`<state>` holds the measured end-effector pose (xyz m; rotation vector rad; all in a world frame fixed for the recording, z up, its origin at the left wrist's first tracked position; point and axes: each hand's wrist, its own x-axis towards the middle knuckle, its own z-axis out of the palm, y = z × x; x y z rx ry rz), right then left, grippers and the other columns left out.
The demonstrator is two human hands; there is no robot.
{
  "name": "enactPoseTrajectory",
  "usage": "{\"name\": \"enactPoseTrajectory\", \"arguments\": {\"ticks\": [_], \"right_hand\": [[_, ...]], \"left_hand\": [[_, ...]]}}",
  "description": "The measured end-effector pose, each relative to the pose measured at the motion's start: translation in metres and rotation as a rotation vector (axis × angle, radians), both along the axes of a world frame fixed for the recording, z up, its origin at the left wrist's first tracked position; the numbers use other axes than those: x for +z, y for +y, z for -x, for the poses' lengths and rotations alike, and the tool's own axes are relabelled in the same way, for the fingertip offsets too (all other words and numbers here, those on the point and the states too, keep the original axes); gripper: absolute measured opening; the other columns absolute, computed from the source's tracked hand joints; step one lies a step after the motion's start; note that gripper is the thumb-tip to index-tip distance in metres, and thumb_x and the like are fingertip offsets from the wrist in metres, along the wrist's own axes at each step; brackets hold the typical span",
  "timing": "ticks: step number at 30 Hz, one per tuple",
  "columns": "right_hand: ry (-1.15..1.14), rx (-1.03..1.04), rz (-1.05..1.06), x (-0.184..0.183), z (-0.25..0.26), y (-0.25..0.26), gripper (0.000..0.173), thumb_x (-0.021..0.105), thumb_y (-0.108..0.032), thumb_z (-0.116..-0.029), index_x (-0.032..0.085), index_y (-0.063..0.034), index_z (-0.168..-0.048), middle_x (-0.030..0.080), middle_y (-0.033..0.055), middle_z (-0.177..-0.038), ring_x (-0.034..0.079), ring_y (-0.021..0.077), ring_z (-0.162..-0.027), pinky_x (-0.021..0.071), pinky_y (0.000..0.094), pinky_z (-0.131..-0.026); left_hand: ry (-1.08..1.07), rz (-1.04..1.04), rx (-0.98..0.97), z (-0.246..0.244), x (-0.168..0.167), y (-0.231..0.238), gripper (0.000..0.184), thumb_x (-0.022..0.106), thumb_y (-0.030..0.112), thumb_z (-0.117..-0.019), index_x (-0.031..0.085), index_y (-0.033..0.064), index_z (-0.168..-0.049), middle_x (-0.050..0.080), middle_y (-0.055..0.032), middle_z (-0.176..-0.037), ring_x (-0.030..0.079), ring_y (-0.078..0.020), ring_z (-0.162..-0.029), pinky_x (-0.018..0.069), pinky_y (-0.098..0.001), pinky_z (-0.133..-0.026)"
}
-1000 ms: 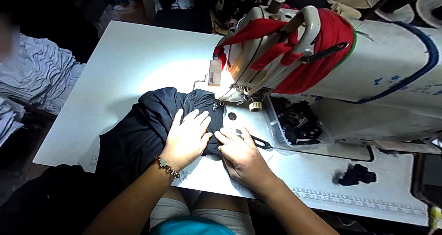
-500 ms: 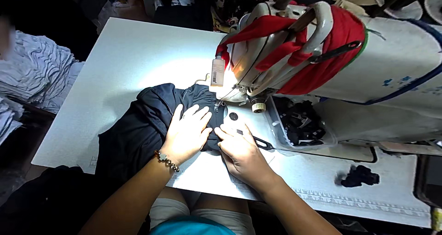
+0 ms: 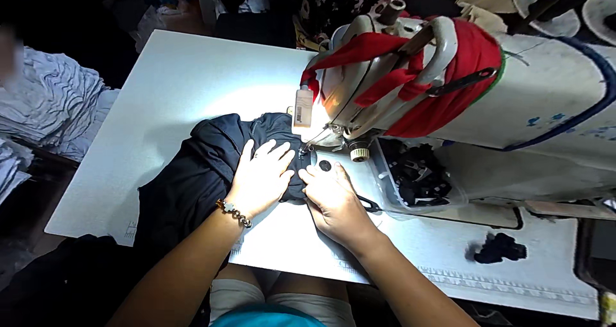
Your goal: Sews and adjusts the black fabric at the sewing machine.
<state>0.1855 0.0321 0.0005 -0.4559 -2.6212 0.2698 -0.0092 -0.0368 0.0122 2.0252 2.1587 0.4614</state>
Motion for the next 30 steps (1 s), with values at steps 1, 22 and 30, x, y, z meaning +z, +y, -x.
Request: {"name": "enactPoseTrajectory", "arguments": {"ticks": [1,22,30], "right_hand": [[-0.006,-0.002,0.000,0.000,0.000,0.000,0.022,0.052,-0.009,-0.0920,0.073,-0.0029,-0.088,0.070,0.0141,-0.130,0.058,0.0319,-0.135,0.0299,0.0635,-0.118],[0.051,-0.020,0.002,-0.004,0.014,0.013,0.021,0.053,-0.008,-0.0952,0.073,-0.0002,-0.096,0.071,0.0164,-0.128,0.064,0.0353,-0.127,0.0331,0.0707,-0.112],[0.139,0.097,-0.093,0.004,0.000,-0.021,0.014,0.061,-0.006,-0.0919,0.074,-0.0025,-0.094,0.072,0.0153,-0.094,0.069,0.0333,-0.099,0.0502,0.0533,-0.100]], "left_hand": [[0.003,0.013,0.002,0.001,0.000,0.001,0.047,0.036,0.035,-0.1095,0.055,0.0206,-0.150,0.049,0.0028,-0.158,0.035,-0.0235,-0.153,0.0120,-0.0628,-0.124],[0.209,-0.287,-0.403,0.023,0.037,-0.048,0.033,0.055,0.026,-0.1034,0.069,0.0051,-0.082,0.066,-0.0105,-0.081,0.067,-0.0324,-0.100,0.0377,-0.0570,-0.115],[-0.162,-0.307,-0.581,-0.019,0.035,-0.048,0.023,0.058,0.023,-0.0941,0.066,0.0107,-0.076,0.063,-0.0007,-0.073,0.066,-0.0186,-0.085,0.0285,-0.0612,-0.119]]}}
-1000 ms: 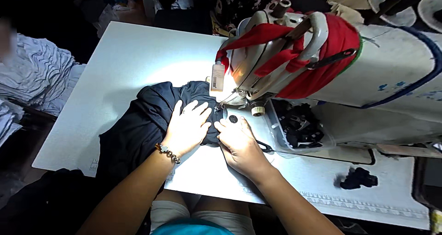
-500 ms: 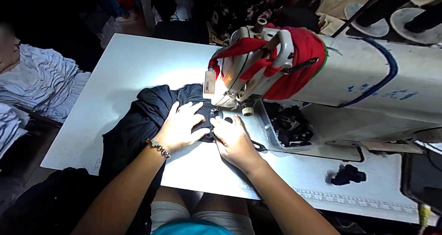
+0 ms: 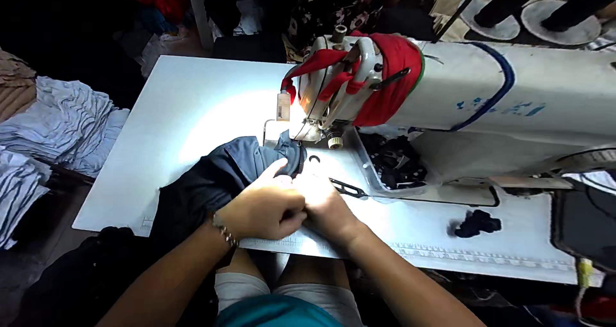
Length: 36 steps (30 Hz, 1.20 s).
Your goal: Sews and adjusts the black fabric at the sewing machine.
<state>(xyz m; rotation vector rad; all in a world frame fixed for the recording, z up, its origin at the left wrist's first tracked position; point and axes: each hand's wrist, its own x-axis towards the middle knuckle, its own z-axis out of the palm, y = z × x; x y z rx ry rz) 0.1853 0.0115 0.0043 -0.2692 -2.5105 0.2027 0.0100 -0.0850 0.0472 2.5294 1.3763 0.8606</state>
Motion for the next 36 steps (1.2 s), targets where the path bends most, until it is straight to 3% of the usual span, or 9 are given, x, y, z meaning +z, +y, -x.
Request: {"name": "enactPoseTrajectory", "arguments": {"ticks": [1,3,5,11,17,25,33,34,36], "right_hand": [[-0.001,0.006,0.004,-0.002,-0.006,-0.008,0.014,0.060,-0.006,-0.0925,0.074,-0.0031,-0.093,0.072,0.0148,-0.097,0.068,0.0320,-0.102,0.0519,0.0491,-0.098],[-0.002,0.034,-0.002,-0.011,-0.019,-0.013,0.013,0.059,-0.004,-0.0898,0.072,-0.0024,-0.090,0.074,0.0160,-0.103,0.068,0.0330,-0.111,0.0475,0.0524,-0.107],[-0.028,0.055,0.018,-0.014,-0.031,-0.010,0.015,0.060,-0.002,-0.0870,0.074,-0.0004,-0.094,0.074,0.0173,-0.117,0.066,0.0340,-0.122,0.0400,0.0574,-0.115],[-0.050,0.073,0.008,-0.012,-0.034,-0.008,0.014,0.060,-0.003,-0.0861,0.073,-0.0008,-0.091,0.074,0.0165,-0.117,0.067,0.0325,-0.122,0.0383,0.0575,-0.116],[-0.071,0.044,0.024,-0.013,-0.028,-0.007,0.015,0.060,-0.004,-0.0865,0.073,-0.0008,-0.093,0.073,0.0168,-0.120,0.066,0.0333,-0.123,0.0374,0.0594,-0.116],[-0.081,-0.025,0.061,-0.010,-0.015,0.004,0.017,0.058,-0.005,-0.0858,0.075,-0.0018,-0.090,0.073,0.0161,-0.122,0.065,0.0323,-0.125,0.0435,0.0523,-0.113],[-0.093,-0.019,0.085,-0.007,0.001,0.026,0.020,0.056,-0.002,-0.0918,0.075,0.0034,-0.097,0.071,0.0210,-0.125,0.063,0.0380,-0.126,0.0354,0.0605,-0.117],[-0.087,-0.009,0.067,-0.006,0.002,0.028,0.019,0.057,-0.003,-0.0913,0.075,0.0032,-0.096,0.071,0.0212,-0.123,0.064,0.0383,-0.124,0.0360,0.0609,-0.116],[-0.081,-0.002,0.032,-0.007,0.004,0.031,0.019,0.058,-0.006,-0.0930,0.075,0.0012,-0.096,0.072,0.0202,-0.121,0.066,0.0376,-0.122,0.0365,0.0616,-0.116]], "left_hand": [[-0.040,0.023,0.062,0.003,-0.005,0.006,0.022,0.054,0.023,-0.0946,0.070,0.0106,-0.088,0.068,-0.0027,-0.086,0.066,-0.0214,-0.097,0.0292,-0.0641,-0.116],[0.075,0.120,0.277,0.009,-0.017,0.014,0.040,0.043,0.034,-0.1046,0.071,0.0172,-0.128,0.069,-0.0037,-0.129,0.057,-0.0275,-0.132,0.0211,-0.0688,-0.119],[0.224,0.194,0.485,0.008,-0.028,0.015,0.049,0.034,0.043,-0.1087,0.061,0.0241,-0.145,0.060,-0.0043,-0.147,0.050,-0.0318,-0.140,0.0157,-0.0680,-0.121],[0.255,0.195,0.655,-0.003,-0.038,0.005,0.050,0.035,0.042,-0.1079,0.059,0.0226,-0.147,0.059,-0.0060,-0.149,0.049,-0.0300,-0.143,0.0135,-0.0631,-0.124],[0.231,0.218,0.646,0.004,-0.039,0.014,0.050,0.039,0.043,-0.1063,0.058,0.0225,-0.148,0.058,-0.0049,-0.149,0.048,-0.0294,-0.143,0.0127,-0.0642,-0.124],[0.248,0.234,0.663,0.014,-0.041,0.033,0.050,0.037,0.044,-0.1070,0.055,0.0254,-0.150,0.051,-0.0018,-0.156,0.042,-0.0288,-0.148,0.0094,-0.0638,-0.124],[0.214,0.311,0.580,0.028,-0.032,0.046,0.052,0.042,0.042,-0.1070,0.044,0.0291,-0.158,0.032,-0.0035,-0.168,0.025,-0.0322,-0.156,0.0021,-0.0707,-0.121],[0.195,0.233,0.515,0.030,-0.033,0.044,0.051,0.048,0.037,-0.1048,0.049,0.0272,-0.155,0.033,-0.0027,-0.167,0.025,-0.0336,-0.156,0.0035,-0.0749,-0.118],[0.191,0.126,0.397,0.030,-0.033,0.037,0.038,0.057,0.029,-0.1023,0.067,0.0206,-0.138,0.053,-0.0001,-0.154,0.036,-0.0337,-0.151,0.0094,-0.0782,-0.116]]}}
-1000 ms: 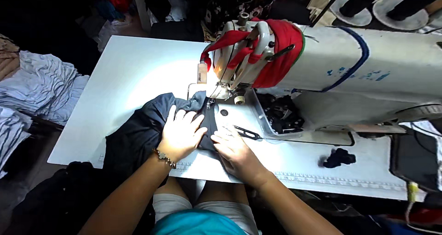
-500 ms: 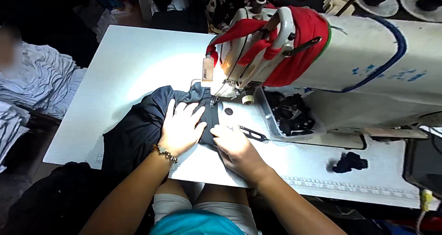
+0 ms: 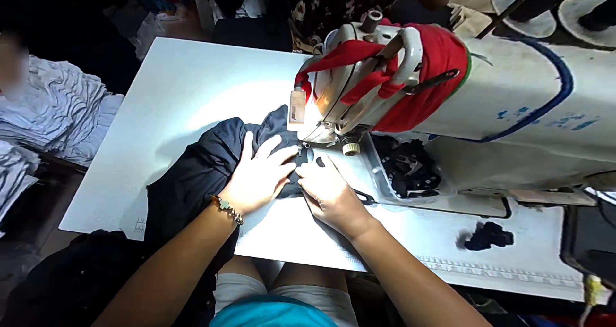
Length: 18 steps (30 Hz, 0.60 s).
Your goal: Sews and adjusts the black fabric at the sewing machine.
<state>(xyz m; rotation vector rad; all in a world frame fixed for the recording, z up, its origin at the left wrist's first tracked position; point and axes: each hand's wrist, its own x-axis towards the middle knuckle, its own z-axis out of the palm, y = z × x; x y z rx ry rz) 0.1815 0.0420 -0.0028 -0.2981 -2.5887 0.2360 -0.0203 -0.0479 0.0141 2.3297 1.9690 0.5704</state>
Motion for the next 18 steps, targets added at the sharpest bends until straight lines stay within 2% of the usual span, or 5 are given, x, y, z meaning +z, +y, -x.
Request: {"name": "enactPoseTrajectory", "arguments": {"ticks": [3,6,9,13,18], "right_hand": [[-0.018,-0.042,-0.047,0.001,0.002,-0.009,0.023,0.058,-0.011,-0.0962,0.077,-0.0039,-0.108,0.073,0.0190,-0.121,0.067,0.0377,-0.120,0.0350,0.0668,-0.114],[0.029,-0.037,-0.067,0.000,-0.001,-0.024,0.020,0.057,-0.004,-0.0947,0.077,-0.0012,-0.100,0.074,0.0198,-0.112,0.069,0.0372,-0.113,0.0431,0.0586,-0.111],[0.017,0.009,-0.060,0.000,-0.017,-0.030,0.020,0.057,-0.002,-0.0914,0.075,0.0004,-0.098,0.074,0.0192,-0.112,0.069,0.0362,-0.115,0.0508,0.0503,-0.106],[0.034,0.039,-0.037,-0.002,-0.024,-0.027,0.018,0.058,-0.001,-0.0895,0.075,0.0010,-0.095,0.074,0.0189,-0.114,0.068,0.0350,-0.118,0.0468,0.0521,-0.111],[0.019,0.012,0.007,-0.003,-0.020,-0.021,0.018,0.058,-0.002,-0.0880,0.075,0.0006,-0.094,0.073,0.0180,-0.119,0.067,0.0333,-0.121,0.0426,0.0529,-0.114]], "left_hand": [[0.029,0.038,-0.033,-0.006,0.001,-0.011,0.035,0.053,0.028,-0.1047,0.070,0.0186,-0.134,0.064,-0.0017,-0.142,0.051,-0.0312,-0.141,0.0157,-0.0744,-0.118],[0.078,0.045,0.047,-0.014,0.005,-0.019,0.037,0.054,0.034,-0.1040,0.069,0.0183,-0.135,0.065,-0.0029,-0.141,0.056,-0.0291,-0.135,0.0215,-0.0707,-0.118],[0.138,0.128,0.140,-0.021,0.014,-0.022,0.047,0.050,0.044,-0.1042,0.065,0.0168,-0.140,0.062,-0.0044,-0.144,0.056,-0.0294,-0.134,0.0184,-0.0712,-0.118],[0.194,0.213,0.203,-0.030,0.019,-0.023,0.052,0.040,0.046,-0.1077,0.060,0.0146,-0.145,0.058,-0.0057,-0.149,0.051,-0.0305,-0.141,0.0149,-0.0702,-0.120],[0.168,0.185,0.211,-0.031,0.014,-0.022,0.051,0.039,0.042,-0.1086,0.058,0.0141,-0.146,0.057,-0.0045,-0.151,0.050,-0.0296,-0.142,0.0138,-0.0698,-0.120]]}}
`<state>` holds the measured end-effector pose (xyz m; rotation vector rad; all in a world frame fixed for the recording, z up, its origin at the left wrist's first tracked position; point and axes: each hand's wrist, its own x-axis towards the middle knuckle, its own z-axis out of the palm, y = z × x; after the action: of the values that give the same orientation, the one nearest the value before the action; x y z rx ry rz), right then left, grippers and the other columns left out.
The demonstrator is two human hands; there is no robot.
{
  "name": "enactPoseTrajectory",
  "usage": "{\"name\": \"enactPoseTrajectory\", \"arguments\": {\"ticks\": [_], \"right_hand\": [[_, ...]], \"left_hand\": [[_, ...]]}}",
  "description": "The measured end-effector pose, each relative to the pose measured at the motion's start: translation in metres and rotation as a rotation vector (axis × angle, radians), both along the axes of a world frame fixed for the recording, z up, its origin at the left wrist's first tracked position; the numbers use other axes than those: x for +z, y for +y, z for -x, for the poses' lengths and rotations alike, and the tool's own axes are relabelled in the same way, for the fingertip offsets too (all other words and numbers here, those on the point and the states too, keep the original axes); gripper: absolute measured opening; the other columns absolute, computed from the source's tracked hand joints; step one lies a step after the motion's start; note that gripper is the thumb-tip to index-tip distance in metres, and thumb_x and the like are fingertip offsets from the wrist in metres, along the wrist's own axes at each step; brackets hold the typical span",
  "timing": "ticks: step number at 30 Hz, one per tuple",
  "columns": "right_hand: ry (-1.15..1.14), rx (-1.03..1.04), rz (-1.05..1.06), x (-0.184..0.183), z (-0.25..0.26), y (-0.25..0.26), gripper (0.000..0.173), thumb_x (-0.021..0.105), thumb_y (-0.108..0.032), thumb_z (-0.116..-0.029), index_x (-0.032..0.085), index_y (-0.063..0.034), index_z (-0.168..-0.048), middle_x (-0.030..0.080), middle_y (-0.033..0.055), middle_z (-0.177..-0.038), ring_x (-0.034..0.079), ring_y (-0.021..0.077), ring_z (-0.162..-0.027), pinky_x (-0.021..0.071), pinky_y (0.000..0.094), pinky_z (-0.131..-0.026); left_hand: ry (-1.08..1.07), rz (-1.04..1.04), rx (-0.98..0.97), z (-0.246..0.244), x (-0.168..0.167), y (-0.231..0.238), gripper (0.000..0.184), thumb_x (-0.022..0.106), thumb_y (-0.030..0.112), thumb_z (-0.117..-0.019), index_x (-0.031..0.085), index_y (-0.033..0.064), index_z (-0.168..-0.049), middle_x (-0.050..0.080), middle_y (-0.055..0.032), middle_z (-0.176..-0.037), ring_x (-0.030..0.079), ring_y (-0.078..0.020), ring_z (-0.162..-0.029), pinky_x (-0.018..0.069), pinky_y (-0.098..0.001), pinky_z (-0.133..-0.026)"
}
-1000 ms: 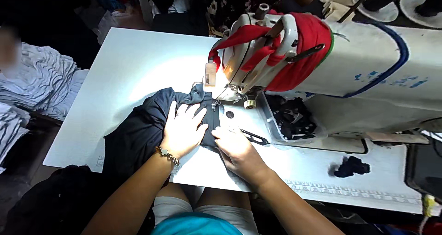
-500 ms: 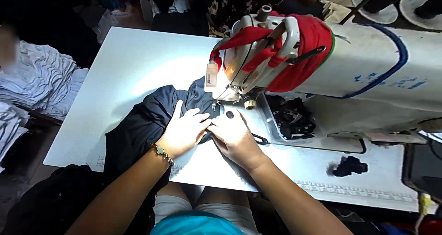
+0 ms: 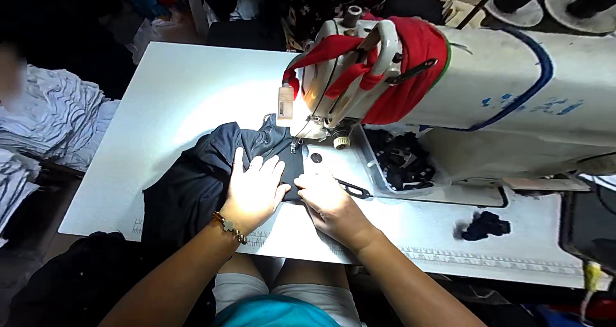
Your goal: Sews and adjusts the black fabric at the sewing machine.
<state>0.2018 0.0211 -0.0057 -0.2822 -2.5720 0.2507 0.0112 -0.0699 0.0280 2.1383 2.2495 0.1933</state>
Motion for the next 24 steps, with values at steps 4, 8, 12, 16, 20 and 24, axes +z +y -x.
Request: {"name": "enactPoseTrajectory", "arguments": {"ticks": [4,8,12,16,20,24], "right_hand": [[0.027,0.003,0.034,-0.001,0.007,0.011,0.019,0.058,0.000,-0.0888,0.076,0.0033,-0.094,0.073,0.0195,-0.119,0.066,0.0367,-0.122,0.0346,0.0602,-0.118],[0.018,0.006,0.030,0.004,0.011,0.018,0.018,0.057,0.000,-0.0901,0.075,0.0025,-0.092,0.074,0.0192,-0.116,0.067,0.0353,-0.120,0.0344,0.0577,-0.118],[-0.024,-0.041,0.036,0.009,0.016,0.017,0.019,0.058,-0.004,-0.0927,0.076,0.0009,-0.099,0.074,0.0173,-0.116,0.067,0.0344,-0.119,0.0356,0.0586,-0.117],[0.028,-0.030,0.033,0.009,0.021,0.000,0.017,0.064,-0.007,-0.0890,0.076,-0.0028,-0.100,0.074,0.0167,-0.105,0.069,0.0349,-0.109,0.0440,0.0584,-0.108],[0.038,-0.032,-0.005,0.004,0.007,-0.024,0.014,0.062,-0.006,-0.0884,0.075,-0.0021,-0.093,0.074,0.0153,-0.106,0.069,0.0326,-0.109,0.0516,0.0490,-0.102],[0.053,-0.020,0.000,-0.005,-0.002,-0.029,0.018,0.062,-0.004,-0.0878,0.077,-0.0018,-0.097,0.075,0.0153,-0.116,0.069,0.0325,-0.118,0.0417,0.0578,-0.113]], "left_hand": [[-0.002,-0.005,-0.020,0.007,-0.002,0.010,0.050,0.038,0.042,-0.1086,0.058,0.0148,-0.147,0.057,-0.0054,-0.150,0.052,-0.0321,-0.139,0.0139,-0.0718,-0.118],[0.051,-0.198,-0.164,0.028,0.004,0.010,0.039,0.052,0.038,-0.1042,0.076,0.0073,-0.108,0.070,-0.0121,-0.104,0.066,-0.0356,-0.107,0.0206,-0.0761,-0.114],[0.025,-0.314,-0.473,0.033,0.031,-0.006,0.031,0.056,0.023,-0.1017,0.068,0.0051,-0.079,0.061,-0.0097,-0.073,0.065,-0.0318,-0.083,0.0352,-0.0635,-0.113],[-0.162,-0.251,-0.628,0.012,0.033,-0.017,0.024,0.060,0.022,-0.0964,0.068,0.0089,-0.078,0.063,-0.0028,-0.071,0.067,-0.0218,-0.080,0.0268,-0.0600,-0.121],[-0.274,-0.210,-0.366,0.020,0.002,-0.005,0.044,0.040,0.037,-0.1052,0.069,0.0166,-0.132,0.068,-0.0015,-0.135,0.054,-0.0255,-0.137,0.0165,-0.0693,-0.121],[-0.117,-0.102,-0.099,0.012,-0.015,-0.007,0.053,0.030,0.046,-0.1085,0.057,0.0232,-0.149,0.053,0.0014,-0.155,0.045,-0.0277,-0.145,0.0078,-0.0674,-0.123]]}}
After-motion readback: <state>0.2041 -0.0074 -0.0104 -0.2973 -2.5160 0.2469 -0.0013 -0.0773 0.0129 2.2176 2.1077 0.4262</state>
